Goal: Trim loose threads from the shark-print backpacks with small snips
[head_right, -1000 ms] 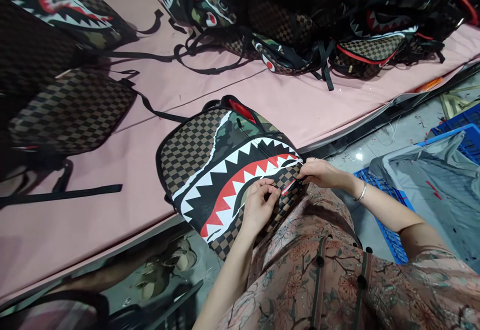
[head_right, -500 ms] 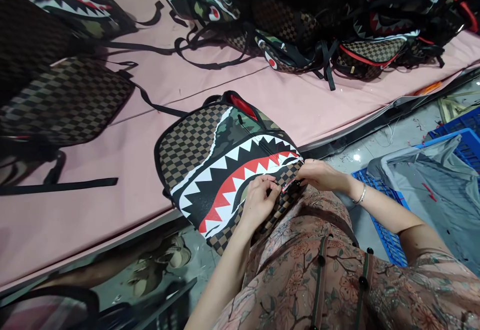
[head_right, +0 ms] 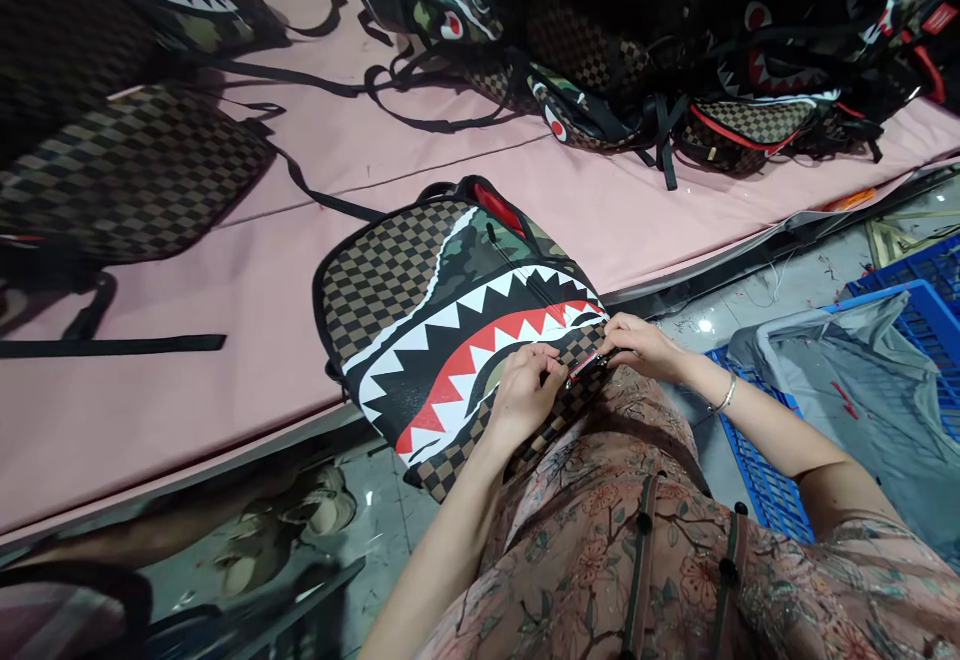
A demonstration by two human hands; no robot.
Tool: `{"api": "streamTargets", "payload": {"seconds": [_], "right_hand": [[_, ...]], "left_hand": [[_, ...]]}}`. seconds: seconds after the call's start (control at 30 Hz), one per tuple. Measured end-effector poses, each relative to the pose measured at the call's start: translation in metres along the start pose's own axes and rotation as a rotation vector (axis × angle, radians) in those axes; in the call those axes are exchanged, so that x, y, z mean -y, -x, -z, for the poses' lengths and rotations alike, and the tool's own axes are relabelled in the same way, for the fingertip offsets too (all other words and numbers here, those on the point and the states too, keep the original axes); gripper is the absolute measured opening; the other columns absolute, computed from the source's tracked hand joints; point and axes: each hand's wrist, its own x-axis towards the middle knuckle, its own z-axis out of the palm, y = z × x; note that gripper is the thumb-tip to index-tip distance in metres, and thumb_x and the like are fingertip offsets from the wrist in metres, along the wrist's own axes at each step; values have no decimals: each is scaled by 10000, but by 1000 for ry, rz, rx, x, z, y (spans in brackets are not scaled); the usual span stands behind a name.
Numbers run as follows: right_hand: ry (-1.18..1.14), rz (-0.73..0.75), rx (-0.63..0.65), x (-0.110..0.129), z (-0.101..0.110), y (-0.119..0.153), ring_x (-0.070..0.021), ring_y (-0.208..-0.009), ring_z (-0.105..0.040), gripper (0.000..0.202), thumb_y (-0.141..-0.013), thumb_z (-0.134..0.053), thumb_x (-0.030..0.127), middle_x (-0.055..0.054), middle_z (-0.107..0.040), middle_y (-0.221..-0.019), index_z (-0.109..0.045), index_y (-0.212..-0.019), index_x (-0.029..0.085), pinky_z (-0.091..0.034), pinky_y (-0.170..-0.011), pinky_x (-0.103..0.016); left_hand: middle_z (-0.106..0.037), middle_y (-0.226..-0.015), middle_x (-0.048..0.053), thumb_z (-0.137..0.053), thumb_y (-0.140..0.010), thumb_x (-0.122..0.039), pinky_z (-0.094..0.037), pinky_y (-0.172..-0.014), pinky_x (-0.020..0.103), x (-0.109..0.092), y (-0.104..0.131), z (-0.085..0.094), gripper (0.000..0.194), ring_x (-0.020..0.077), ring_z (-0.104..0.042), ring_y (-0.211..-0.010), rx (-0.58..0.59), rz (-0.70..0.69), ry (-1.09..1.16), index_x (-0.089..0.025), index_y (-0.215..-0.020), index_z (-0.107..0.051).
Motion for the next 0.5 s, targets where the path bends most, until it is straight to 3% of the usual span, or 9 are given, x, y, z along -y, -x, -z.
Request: {"api": "streamTargets", "payload": {"seconds": [0.5], "right_hand": [[78, -19, -99, 16, -19, 5, -148, -798, -514, 73, -833, -555, 216, -40, -498, -849, -594, -890, 195, -450, -705, -282]], "left_hand": [[-606, -976, 83, -423, -786, -189, -395, -871, 400, 5, -4, -1, 225, 221, -513, -951, -16, -82, -22, -180, -573, -495]]}}
